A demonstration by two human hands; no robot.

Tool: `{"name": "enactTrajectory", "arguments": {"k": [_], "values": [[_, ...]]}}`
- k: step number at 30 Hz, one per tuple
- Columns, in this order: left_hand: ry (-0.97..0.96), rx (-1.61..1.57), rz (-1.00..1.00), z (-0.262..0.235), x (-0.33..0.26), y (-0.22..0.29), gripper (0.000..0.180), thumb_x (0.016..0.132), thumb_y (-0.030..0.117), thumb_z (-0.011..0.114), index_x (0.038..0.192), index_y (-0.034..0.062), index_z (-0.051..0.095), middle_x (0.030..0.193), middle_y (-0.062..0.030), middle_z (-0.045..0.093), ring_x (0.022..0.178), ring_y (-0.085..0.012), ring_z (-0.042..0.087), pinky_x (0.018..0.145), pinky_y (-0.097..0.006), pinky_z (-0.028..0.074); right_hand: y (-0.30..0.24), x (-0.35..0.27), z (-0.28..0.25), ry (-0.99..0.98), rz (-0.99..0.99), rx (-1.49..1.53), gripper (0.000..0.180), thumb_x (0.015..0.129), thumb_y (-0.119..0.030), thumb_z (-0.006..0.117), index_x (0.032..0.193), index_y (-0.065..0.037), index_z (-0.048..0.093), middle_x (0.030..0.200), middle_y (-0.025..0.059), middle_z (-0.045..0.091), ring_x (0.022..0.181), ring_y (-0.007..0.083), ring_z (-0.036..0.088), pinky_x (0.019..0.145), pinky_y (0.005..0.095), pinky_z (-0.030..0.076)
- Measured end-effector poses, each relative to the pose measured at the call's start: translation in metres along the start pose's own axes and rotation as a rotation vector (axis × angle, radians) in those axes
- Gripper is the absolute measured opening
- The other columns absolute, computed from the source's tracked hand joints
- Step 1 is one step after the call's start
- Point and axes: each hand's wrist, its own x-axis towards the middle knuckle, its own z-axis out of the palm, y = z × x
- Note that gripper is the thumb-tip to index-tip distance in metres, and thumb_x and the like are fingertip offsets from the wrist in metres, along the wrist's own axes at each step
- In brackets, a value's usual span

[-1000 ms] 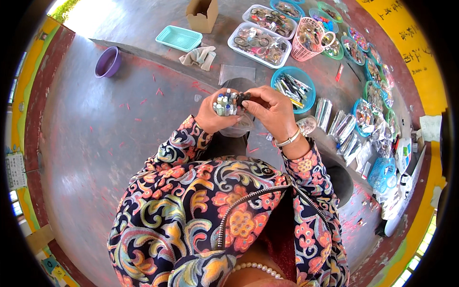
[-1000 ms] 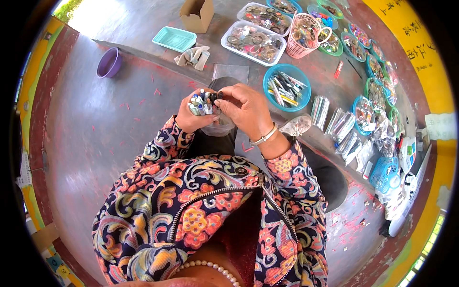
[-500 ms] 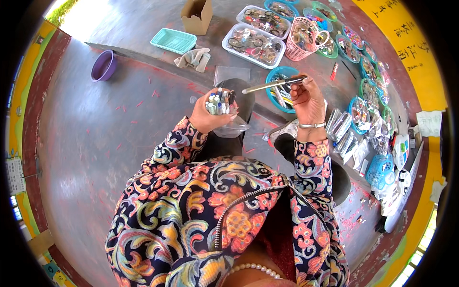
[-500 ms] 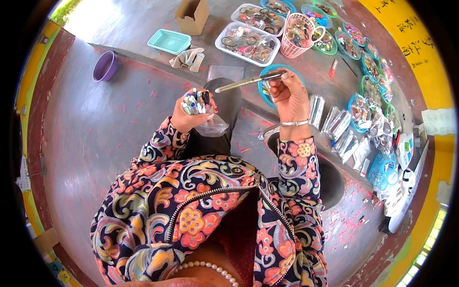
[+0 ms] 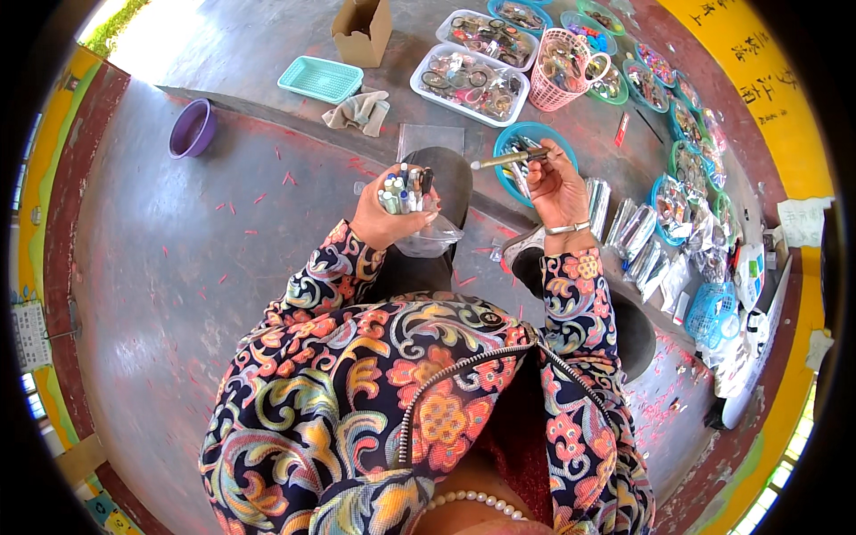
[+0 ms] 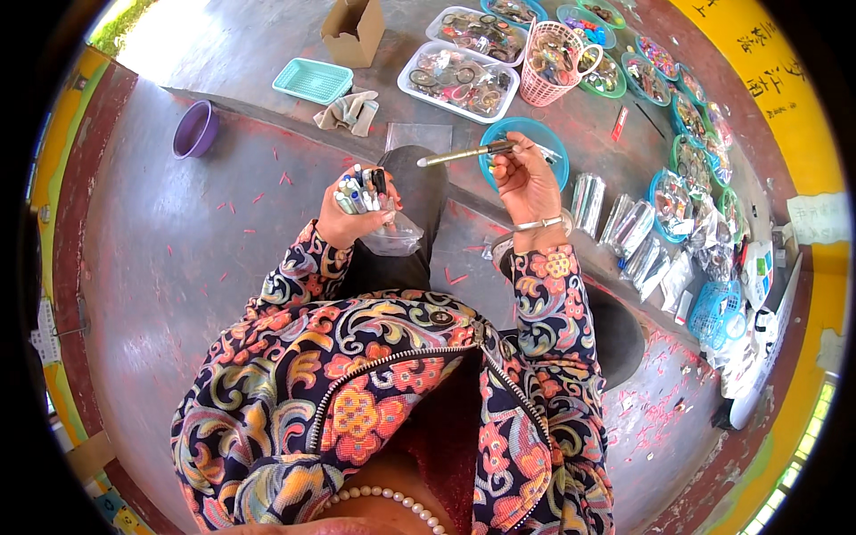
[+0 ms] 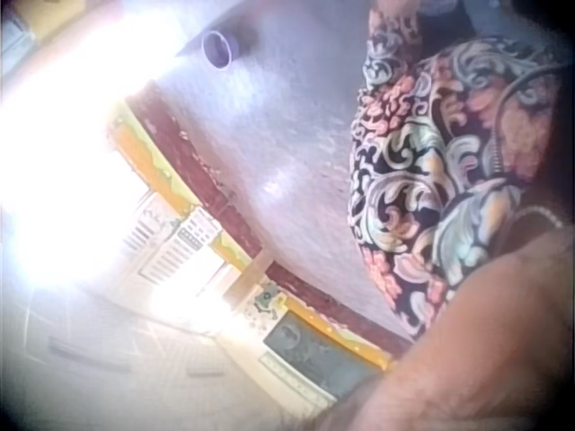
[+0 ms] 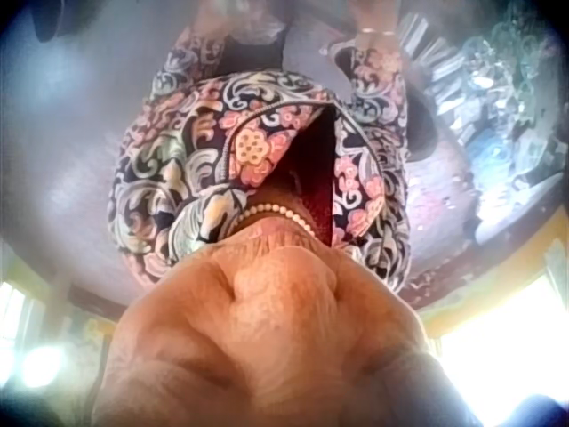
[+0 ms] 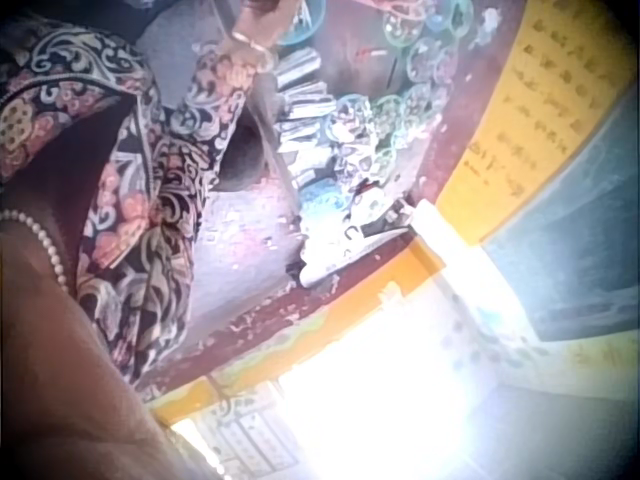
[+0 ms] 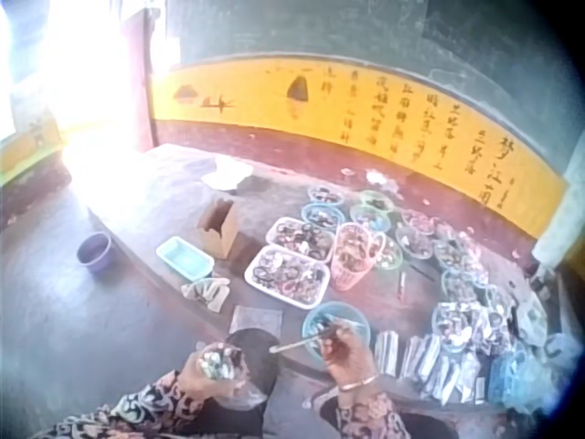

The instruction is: The person sits on the floor and packs markers into small plastic bags. They pick up markers from a blue bowl, place them into a bag held in the left hand, and then seal the bag. The person repeats this process, handling markers one by one or in small groups.

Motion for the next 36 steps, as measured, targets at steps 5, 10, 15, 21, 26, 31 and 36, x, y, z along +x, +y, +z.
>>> {"name": "enactTrajectory", "arguments": {"k": [5, 10, 15, 21, 26, 31, 36], "values": [[-0.003, -0.004, 0.026, -0.002, 0.0, -0.003, 0.046, 0.066, -0.004, 0.069, 0.107, 0.0004, 0.048, 0.089, -0.0084, 0.059, 0.078, -0.0141, 0.06, 0.062, -0.027, 0.052, -0.005, 0.017, -0.045, 0.27, -0.101, 0.004, 0.011, 0.081, -0.002, 0.058, 0.091, 0.0, 0.056, 0.084, 0.0102, 0.061, 0.078, 0.023, 0.063, 0.062, 0.0269, 0.055], [-0.009, 0.008, 0.008, 0.0, 0.0, 0.0, 0.048, 0.067, -0.005, 0.068, 0.109, 0.0, 0.046, 0.089, -0.0087, 0.058, 0.08, -0.0143, 0.059, 0.062, -0.028, 0.053, 0.001, 0.029, -0.173, 0.682, -0.174, 0.002, 0.011, 0.08, 0.001, 0.058, 0.089, 0.002, 0.052, 0.084, 0.0128, 0.059, 0.079, 0.0298, 0.063, 0.063, 0.0302, 0.056], [-0.003, 0.001, 0.001, 0.002, 0.0, 0.0, 0.047, 0.067, -0.006, 0.067, 0.108, -0.0003, 0.046, 0.089, -0.009, 0.058, 0.079, -0.015, 0.059, 0.06, -0.028, 0.053, 0.008, 0.036, -0.226, 0.89, -0.115, -0.01, 0.011, 0.082, 0.002, 0.054, 0.091, 0.004, 0.047, 0.087, 0.0163, 0.057, 0.079, 0.0321, 0.063, 0.062, 0.032, 0.056], [-0.011, 0.02, -0.008, 0.005, 0.003, 0.0, 0.047, 0.067, -0.006, 0.068, 0.108, 0.0003, 0.047, 0.088, -0.0086, 0.058, 0.075, -0.0132, 0.059, 0.058, -0.026, 0.052, -0.004, 0.049, -0.239, 0.863, -0.084, -0.134, 0.014, 0.082, -0.001, 0.054, 0.093, 0.005, 0.048, 0.083, 0.0165, 0.06, 0.076, 0.0281, 0.062, 0.06, 0.0308, 0.053], [0.03, 0.032, 0.001, 0.0, -0.001, 0.0, 0.045, 0.066, -0.004, 0.069, 0.106, 0.0003, 0.048, 0.086, -0.0073, 0.059, 0.07, -0.0122, 0.059, 0.056, -0.025, 0.051, 0.011, 0.037, -0.11, 0.4, 0.076, -0.541, 0.026, 0.078, -0.007, 0.063, 0.102, -0.001, 0.056, 0.082, 0.0065, 0.061, 0.071, 0.0157, 0.06, 0.056, 0.0238, 0.046], [0.034, -0.001, 0.004, 0.001, 0.003, -0.003, 0.046, 0.066, -0.003, 0.07, 0.106, 0.0005, 0.048, 0.087, -0.0068, 0.059, 0.07, -0.0117, 0.059, 0.055, -0.026, 0.051, 0.033, -0.003, 0.033, -0.181, 0.149, -0.928, 0.022, 0.079, -0.011, 0.065, 0.098, -0.002, 0.06, 0.083, 0.0018, 0.062, 0.069, 0.0074, 0.056, 0.06, 0.0197, 0.044], [0.054, 0.073, 0.033, -0.012, 0.003, -0.012, 0.05, 0.064, -0.001, 0.071, 0.108, 0.0014, 0.048, 0.088, -0.0049, 0.06, 0.076, -0.011, 0.059, 0.062, -0.026, 0.052, 0.051, -0.028, 0.086, -0.363, 0.157, -1.069, 0.017, 0.076, -0.009, 0.066, 0.091, -0.001, 0.062, 0.083, 0.002, 0.062, 0.072, 0.0079, 0.058, 0.066, 0.0218, 0.046]]}}
